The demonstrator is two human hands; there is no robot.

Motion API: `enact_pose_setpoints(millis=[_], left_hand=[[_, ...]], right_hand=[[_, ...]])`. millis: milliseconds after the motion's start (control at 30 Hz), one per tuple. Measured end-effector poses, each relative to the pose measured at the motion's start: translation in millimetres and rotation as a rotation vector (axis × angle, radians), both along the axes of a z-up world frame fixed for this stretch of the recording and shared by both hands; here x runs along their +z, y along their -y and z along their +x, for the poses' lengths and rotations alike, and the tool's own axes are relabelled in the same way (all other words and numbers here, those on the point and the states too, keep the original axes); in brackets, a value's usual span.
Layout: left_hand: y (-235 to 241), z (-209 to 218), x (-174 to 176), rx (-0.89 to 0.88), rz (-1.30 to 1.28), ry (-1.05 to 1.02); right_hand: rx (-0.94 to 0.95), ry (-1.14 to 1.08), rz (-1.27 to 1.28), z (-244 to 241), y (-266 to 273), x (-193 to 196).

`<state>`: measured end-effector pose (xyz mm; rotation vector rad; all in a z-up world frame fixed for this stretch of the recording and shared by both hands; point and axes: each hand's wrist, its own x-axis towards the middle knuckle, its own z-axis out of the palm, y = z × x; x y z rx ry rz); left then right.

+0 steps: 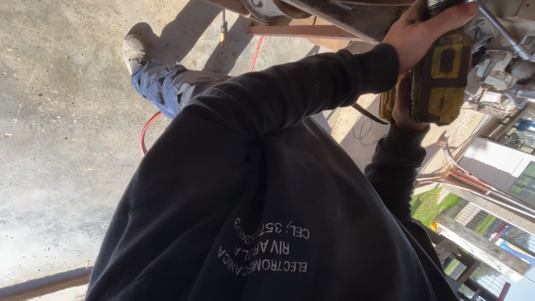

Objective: Cleaning the interior of a metal motor housing using a power drill with a wire brush attachment.

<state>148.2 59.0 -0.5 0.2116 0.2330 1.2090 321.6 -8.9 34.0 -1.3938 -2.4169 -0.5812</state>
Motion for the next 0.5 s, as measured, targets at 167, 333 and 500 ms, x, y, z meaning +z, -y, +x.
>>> enact_pose_setpoints(millis=[167,333,500], left_hand=[[-34,-20,4,-0.005,-0.033,-0.132],[-44,10,-13,0.091,0.05,-0.076],[-38,13,-7,0.084,0.056,-0.167]], right_hand=[[0.058,0.005,-0.02,-3,-25,-21],[0.077,0.028,-0.019,-26,-18,-24],[0.072,0.058,0.004,-9,9,-16]])
